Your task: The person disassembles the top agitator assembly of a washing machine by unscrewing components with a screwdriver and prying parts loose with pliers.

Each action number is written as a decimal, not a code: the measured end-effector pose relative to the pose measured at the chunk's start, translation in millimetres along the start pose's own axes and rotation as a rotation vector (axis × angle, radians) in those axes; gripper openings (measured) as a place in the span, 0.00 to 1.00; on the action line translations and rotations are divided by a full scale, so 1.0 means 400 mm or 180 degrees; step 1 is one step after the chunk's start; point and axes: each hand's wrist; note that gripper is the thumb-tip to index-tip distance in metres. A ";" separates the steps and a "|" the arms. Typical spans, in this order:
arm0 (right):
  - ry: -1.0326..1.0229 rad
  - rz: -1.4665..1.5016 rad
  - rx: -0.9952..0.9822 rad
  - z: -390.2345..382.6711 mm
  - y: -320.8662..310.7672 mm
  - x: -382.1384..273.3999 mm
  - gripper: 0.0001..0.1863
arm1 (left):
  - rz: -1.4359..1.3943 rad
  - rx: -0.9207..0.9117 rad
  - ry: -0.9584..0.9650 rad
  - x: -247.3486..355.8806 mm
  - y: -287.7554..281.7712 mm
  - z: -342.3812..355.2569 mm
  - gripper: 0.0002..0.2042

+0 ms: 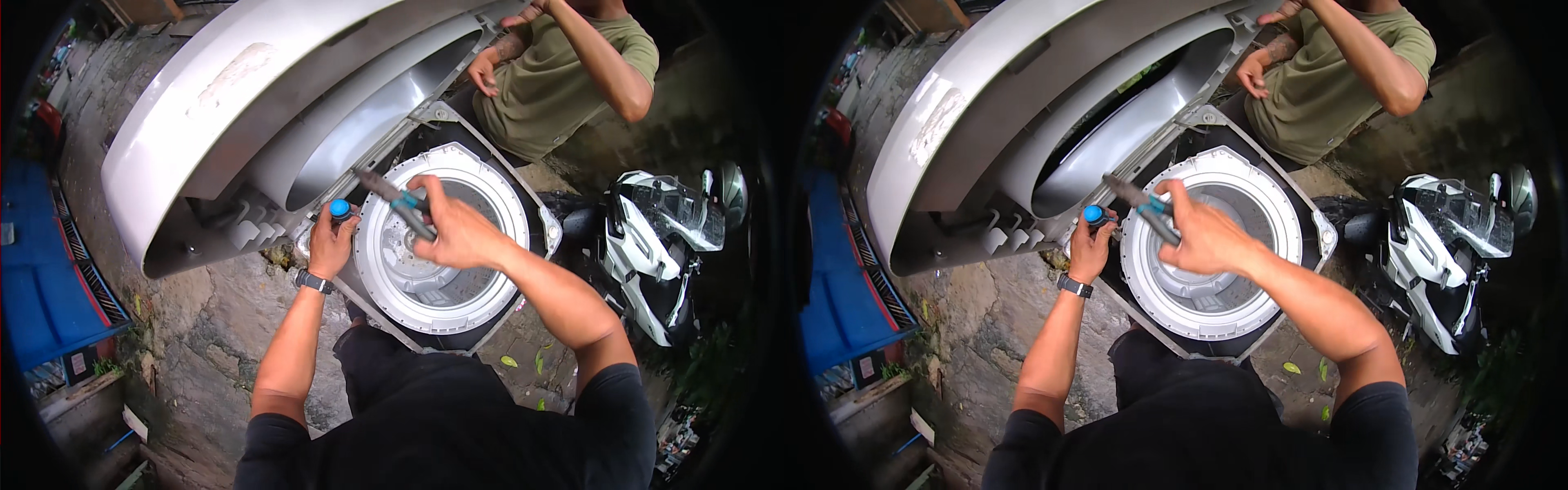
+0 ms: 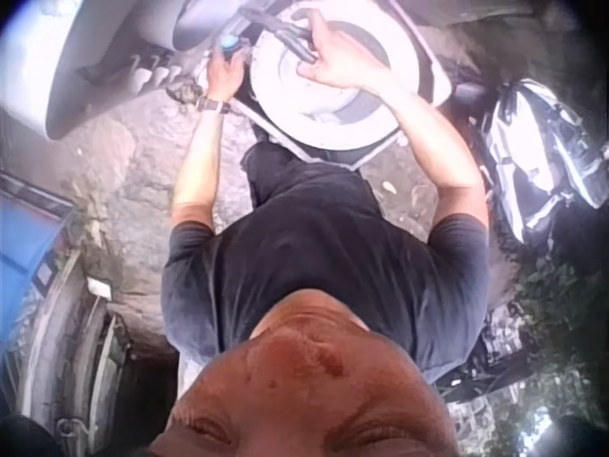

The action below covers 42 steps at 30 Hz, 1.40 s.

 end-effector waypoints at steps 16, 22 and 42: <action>-0.0941 -0.0375 0.0709 -0.030 0.111 -0.047 0.48 | 0.0341 0.0042 -0.0077 0.014 0.006 -0.025 0.22; -0.1290 -0.0210 0.1185 -0.029 0.119 -0.096 0.47 | 0.0403 0.0059 0.0047 0.024 0.004 -0.023 0.21; -0.0733 -0.0495 0.0193 -0.007 0.063 -0.060 0.48 | 0.0360 0.0203 -0.0023 0.002 0.021 -0.019 0.19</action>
Point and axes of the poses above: each hand's wrist, its own z-axis towards the middle knuckle, its own y-axis out of the palm, x = y × z, and after that the axes turned 9 degrees about x, right-handed
